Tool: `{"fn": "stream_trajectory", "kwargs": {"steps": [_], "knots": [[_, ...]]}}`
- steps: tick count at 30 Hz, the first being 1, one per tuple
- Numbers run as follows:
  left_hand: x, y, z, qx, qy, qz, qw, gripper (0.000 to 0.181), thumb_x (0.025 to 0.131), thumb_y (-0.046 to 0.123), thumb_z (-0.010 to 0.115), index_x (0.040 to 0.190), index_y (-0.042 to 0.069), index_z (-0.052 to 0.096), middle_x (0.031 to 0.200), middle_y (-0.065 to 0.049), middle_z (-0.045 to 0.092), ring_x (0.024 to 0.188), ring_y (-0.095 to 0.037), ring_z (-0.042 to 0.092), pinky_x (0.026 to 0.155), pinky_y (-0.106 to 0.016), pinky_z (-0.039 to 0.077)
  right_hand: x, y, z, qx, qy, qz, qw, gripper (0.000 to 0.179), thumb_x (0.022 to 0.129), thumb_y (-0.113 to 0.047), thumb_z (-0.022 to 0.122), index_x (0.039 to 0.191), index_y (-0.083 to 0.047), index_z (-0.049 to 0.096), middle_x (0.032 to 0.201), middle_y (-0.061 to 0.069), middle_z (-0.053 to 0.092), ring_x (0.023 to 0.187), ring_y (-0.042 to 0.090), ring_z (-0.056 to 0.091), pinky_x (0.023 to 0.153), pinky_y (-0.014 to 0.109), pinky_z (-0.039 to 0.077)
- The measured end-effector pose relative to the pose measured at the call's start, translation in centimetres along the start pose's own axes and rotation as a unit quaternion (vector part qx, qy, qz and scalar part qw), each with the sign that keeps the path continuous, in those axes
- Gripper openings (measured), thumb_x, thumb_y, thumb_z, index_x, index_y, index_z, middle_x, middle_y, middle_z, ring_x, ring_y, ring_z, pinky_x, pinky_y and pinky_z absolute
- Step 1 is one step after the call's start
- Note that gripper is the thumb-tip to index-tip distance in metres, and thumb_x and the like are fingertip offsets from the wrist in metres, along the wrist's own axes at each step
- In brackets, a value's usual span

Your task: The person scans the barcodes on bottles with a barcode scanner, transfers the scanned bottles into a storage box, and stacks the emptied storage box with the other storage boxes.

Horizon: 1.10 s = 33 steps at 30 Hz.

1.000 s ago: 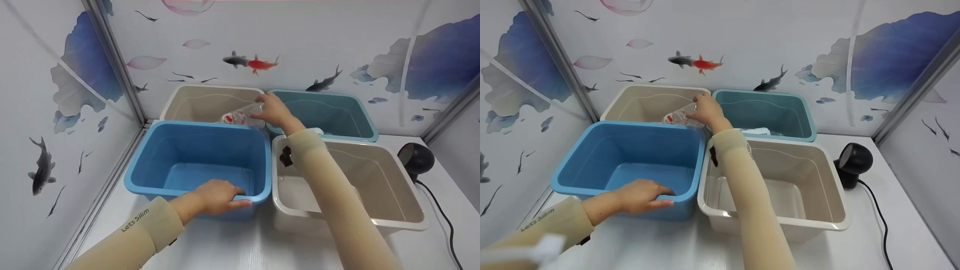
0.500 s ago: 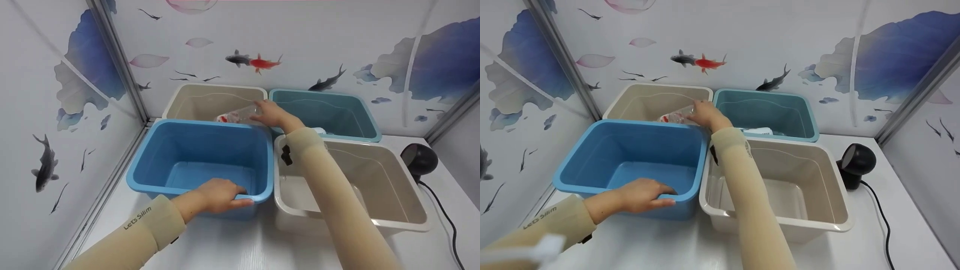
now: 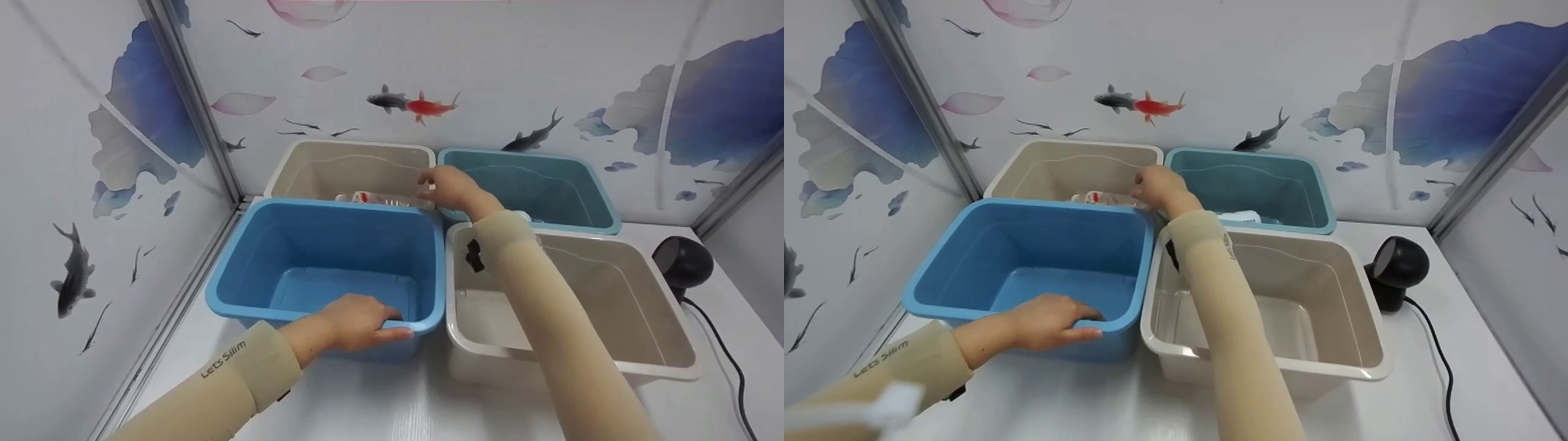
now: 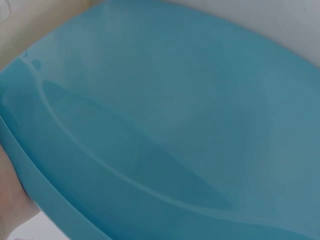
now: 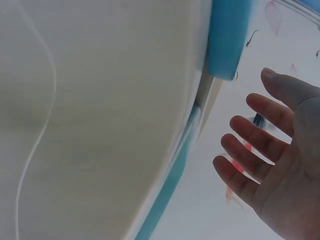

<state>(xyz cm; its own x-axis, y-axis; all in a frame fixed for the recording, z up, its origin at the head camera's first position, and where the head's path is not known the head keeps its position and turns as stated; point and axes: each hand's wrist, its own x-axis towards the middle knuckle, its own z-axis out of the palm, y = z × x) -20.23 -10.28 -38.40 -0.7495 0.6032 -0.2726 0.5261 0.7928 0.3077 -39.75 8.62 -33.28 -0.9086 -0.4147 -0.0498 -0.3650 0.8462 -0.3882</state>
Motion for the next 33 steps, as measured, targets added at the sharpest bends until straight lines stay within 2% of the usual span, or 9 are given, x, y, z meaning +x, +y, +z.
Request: {"fn": "stream_trajectory", "kwargs": {"steps": [7,11,16,20,26,31,33], "knots": [[-0.1,0.0,0.1,0.001,0.011,0.006,0.9999,0.055,0.093,0.058,0.04,0.119,0.014,0.063,0.102,-0.001,0.069,0.091,-0.016,0.062,0.087,-0.038,0.05,-0.9,0.9,-0.5,-0.011,0.001,-0.006,0.9999,0.04,0.093,-0.028,0.057,0.126,-0.006,0.056,0.127,0.017,0.056,0.116,0.03,0.052,0.101,0.045,0.042],[-0.3,0.1,0.1,0.006,0.021,0.004,0.9998,0.058,0.093,0.058,0.041,0.122,0.013,0.062,0.111,-0.002,0.068,0.099,-0.018,0.062,0.091,-0.04,0.049,-1.7,1.2,-0.7,-0.004,0.002,0.0,1.0,0.04,0.093,-0.028,0.058,0.126,-0.006,0.056,0.126,0.016,0.056,0.115,0.03,0.052,0.1,0.046,0.043],[-0.2,0.1,0.3,0.015,0.037,0.017,0.9991,0.056,0.094,0.056,0.041,0.124,0.014,0.06,0.121,-0.003,0.064,0.111,-0.021,0.058,0.098,-0.042,0.045,-2.5,1.7,-1.0,-0.004,-0.001,0.004,1.0,0.042,0.092,-0.029,0.058,0.127,-0.006,0.055,0.126,0.016,0.056,0.116,0.03,0.053,0.099,0.047,0.044],[-0.3,0.2,0.3,0.029,0.058,0.025,0.9976,0.057,0.094,0.055,0.042,0.131,0.014,0.054,0.134,-0.005,0.055,0.124,-0.025,0.049,0.104,-0.044,0.04,-3.1,2.2,-1.3,-0.008,0.002,-0.003,1.0,0.042,0.092,-0.029,0.058,0.127,-0.006,0.055,0.127,0.015,0.057,0.117,0.03,0.053,0.099,0.047,0.044],[-0.8,0.1,0.4,0.048,0.105,0.048,0.9922,0.065,0.093,0.056,0.043,0.146,0.019,0.034,0.151,-0.005,0.034,0.137,-0.026,0.035,0.11,-0.048,0.032,-4.2,2.9,-2.0,-0.003,0.011,0.01,0.9999,0.039,0.092,-0.027,0.058,0.126,-0.008,0.056,0.126,0.014,0.057,0.116,0.03,0.054,0.098,0.046,0.045],[-1.5,0.0,0.2,0.066,0.109,0.072,0.9892,0.068,0.093,0.058,0.039,0.15,0.025,0.02,0.156,-0.001,0.022,0.143,-0.026,0.024,0.114,-0.048,0.023,-4.9,3.4,-2.3,-0.01,0.017,0.011,0.9998,0.039,0.093,-0.026,0.057,0.127,-0.007,0.055,0.128,0.015,0.056,0.118,0.031,0.054,0.099,0.046,0.044],[-1.9,-0.1,0.0,0.086,0.108,0.078,0.9873,0.067,0.093,0.058,0.037,0.15,0.027,0.018,0.157,0.0,0.019,0.144,-0.027,0.02,0.116,-0.048,0.018,-5.0,3.6,-2.4,-0.014,0.017,0.007,0.9997,0.039,0.093,-0.025,0.057,0.126,-0.005,0.055,0.128,0.017,0.056,0.119,0.032,0.053,0.1,0.047,0.043]]}}
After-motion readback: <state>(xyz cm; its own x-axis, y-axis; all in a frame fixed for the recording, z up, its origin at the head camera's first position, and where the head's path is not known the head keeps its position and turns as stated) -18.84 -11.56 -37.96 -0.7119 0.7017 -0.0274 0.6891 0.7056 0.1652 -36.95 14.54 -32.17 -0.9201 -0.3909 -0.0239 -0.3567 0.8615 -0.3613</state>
